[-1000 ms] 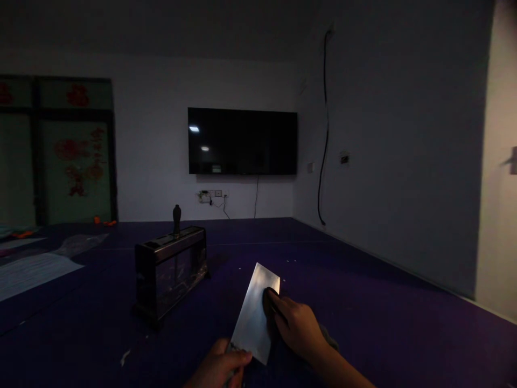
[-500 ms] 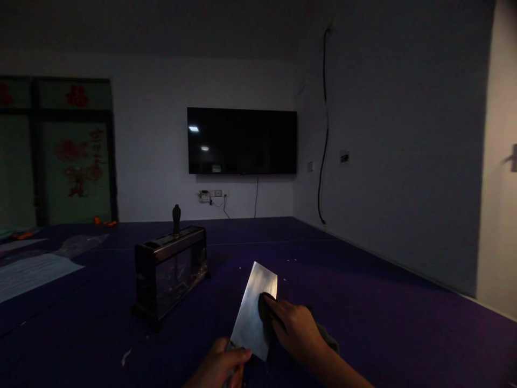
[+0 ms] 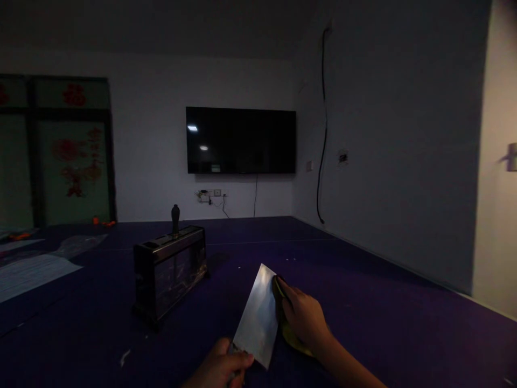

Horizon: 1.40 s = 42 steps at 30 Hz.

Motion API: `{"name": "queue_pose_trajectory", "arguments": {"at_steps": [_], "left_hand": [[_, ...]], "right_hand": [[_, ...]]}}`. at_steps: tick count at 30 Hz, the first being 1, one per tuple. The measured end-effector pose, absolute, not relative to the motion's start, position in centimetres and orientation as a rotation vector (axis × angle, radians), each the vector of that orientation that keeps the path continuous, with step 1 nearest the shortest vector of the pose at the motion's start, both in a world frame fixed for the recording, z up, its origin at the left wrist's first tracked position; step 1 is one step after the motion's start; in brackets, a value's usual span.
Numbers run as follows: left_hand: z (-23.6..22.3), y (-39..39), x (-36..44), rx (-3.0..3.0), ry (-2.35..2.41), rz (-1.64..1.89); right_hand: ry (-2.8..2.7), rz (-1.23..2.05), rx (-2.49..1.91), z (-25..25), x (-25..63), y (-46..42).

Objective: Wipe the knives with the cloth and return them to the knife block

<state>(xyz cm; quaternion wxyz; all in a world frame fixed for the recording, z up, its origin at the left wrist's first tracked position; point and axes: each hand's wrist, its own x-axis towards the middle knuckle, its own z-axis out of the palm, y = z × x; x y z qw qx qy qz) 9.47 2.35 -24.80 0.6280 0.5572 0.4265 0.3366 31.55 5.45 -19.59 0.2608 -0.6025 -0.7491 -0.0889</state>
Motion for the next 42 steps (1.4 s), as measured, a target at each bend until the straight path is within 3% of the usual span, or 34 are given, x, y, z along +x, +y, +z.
{"name": "queue_pose_trajectory", "arguments": {"at_steps": [42], "left_hand": [[-25.6,3.2,10.0,1.212,1.044,0.828]], "right_hand": [[-2.183,-0.183,-1.434,-19.9,30.0,3.8]]}}
